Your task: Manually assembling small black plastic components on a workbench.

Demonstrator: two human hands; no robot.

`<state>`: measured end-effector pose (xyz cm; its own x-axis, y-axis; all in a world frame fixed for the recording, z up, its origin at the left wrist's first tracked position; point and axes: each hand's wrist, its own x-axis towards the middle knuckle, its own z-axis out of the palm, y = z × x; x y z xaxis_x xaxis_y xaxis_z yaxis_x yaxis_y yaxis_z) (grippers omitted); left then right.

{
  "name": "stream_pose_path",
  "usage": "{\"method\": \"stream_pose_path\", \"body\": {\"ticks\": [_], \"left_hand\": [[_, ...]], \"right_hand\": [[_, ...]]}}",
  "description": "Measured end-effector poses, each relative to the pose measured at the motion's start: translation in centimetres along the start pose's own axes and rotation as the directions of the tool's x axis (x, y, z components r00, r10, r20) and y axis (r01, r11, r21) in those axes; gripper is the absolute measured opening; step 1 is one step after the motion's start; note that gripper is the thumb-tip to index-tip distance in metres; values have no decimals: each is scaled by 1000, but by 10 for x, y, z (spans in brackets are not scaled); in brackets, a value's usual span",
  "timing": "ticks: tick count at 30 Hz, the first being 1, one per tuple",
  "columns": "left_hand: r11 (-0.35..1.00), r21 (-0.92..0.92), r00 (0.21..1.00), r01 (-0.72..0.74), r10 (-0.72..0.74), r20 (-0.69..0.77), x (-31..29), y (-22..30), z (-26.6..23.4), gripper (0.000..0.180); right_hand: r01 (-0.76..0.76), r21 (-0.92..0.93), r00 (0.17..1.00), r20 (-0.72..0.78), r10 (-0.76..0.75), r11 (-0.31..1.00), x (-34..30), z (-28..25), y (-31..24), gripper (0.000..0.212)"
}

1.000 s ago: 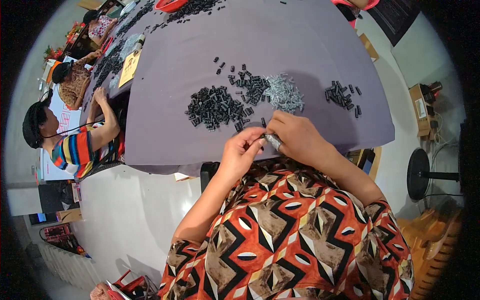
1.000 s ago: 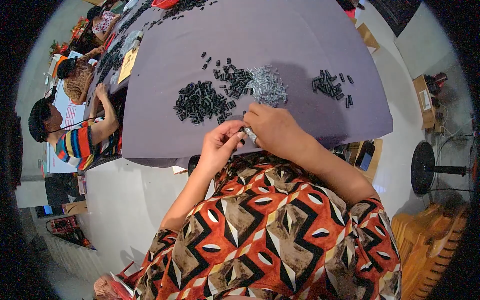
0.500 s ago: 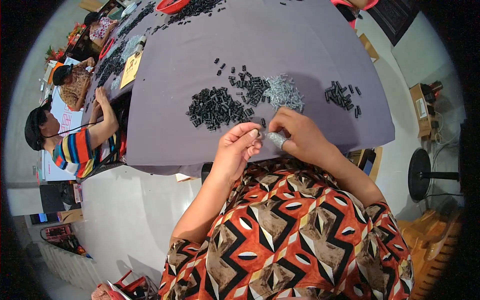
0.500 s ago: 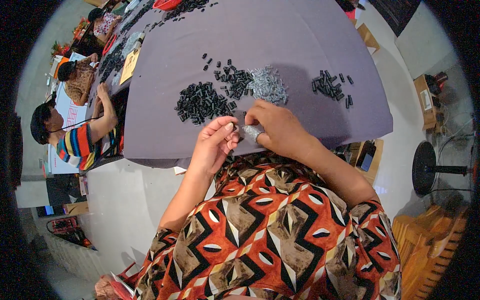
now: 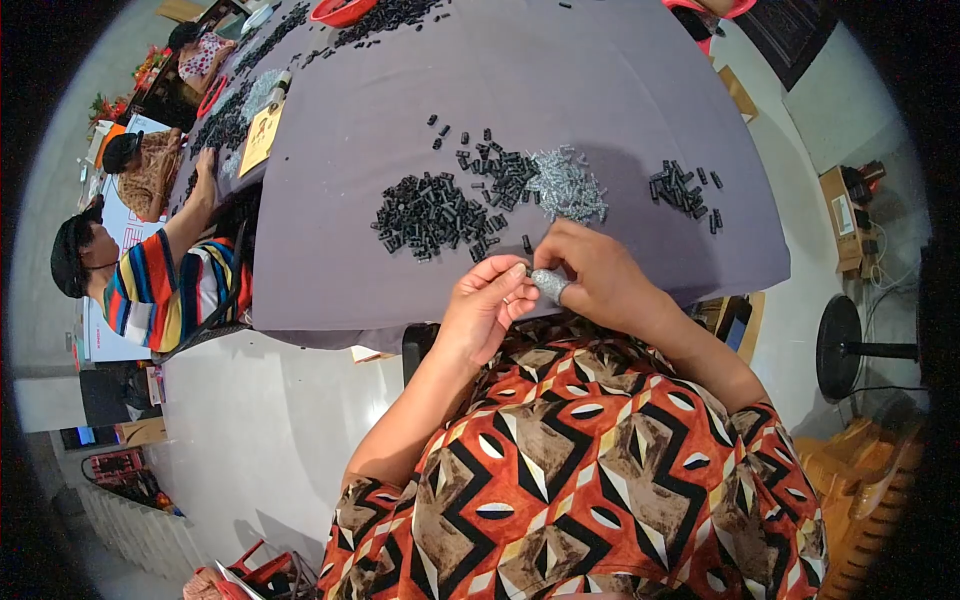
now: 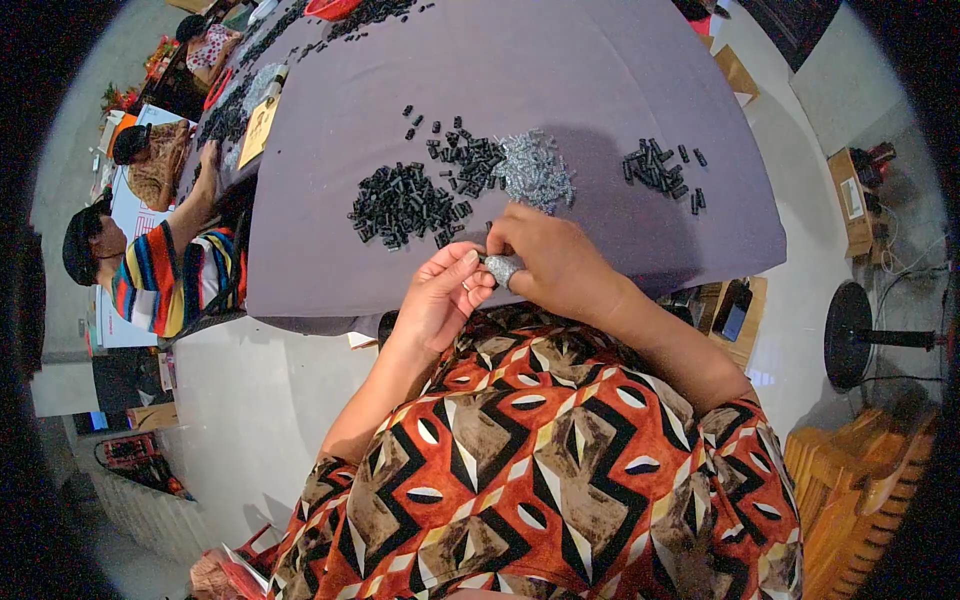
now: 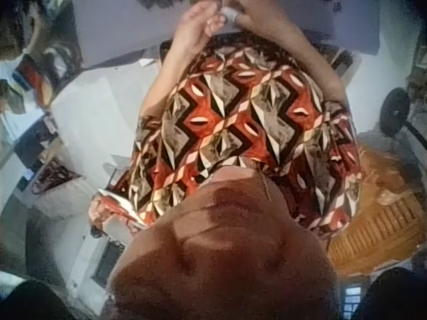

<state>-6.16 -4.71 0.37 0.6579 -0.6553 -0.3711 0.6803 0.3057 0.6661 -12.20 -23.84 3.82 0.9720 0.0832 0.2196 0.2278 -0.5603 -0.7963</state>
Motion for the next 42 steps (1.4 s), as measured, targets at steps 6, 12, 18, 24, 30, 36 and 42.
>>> {"method": "stream_pose_path", "body": {"ticks": [6, 12, 18, 24, 30, 36, 42], "left_hand": [[1000, -8, 1000, -19, 18, -7, 0, -4, -1, 13], [986, -156, 998, 51, -46, 38, -4, -2, 6, 14], [975, -208, 996, 79, -68, 61, -4, -5, 1, 15], [994, -5, 992, 108, -108, 69, -10, 7, 3, 16], [971, 80, 960, 225, -235, 151, -14, 20, -8, 16], [971, 160, 956, 177, -208, 207, -19, 32, -13, 14], [983, 179, 991, 34, -56, 119, -16, 33, -21, 15]], "right_hand": [[-78, 101, 997, 22, 76, 992, 2, 1, -1, 18], [-137, 278, 989, -16, 148, 951, 0, 6, 8, 20], [-132, 312, 990, 5, 138, 941, 1, 4, -10, 22], [-35, 211, 998, 52, 24, 977, 0, -3, -9, 18], [-54, 216, 981, 192, 12, 975, 3, -11, -18, 16], [-78, 248, 970, 242, 17, 966, 12, -8, -26, 16], [-39, -129, 999, 19, 42, 991, 38, -11, -4, 18]]}}
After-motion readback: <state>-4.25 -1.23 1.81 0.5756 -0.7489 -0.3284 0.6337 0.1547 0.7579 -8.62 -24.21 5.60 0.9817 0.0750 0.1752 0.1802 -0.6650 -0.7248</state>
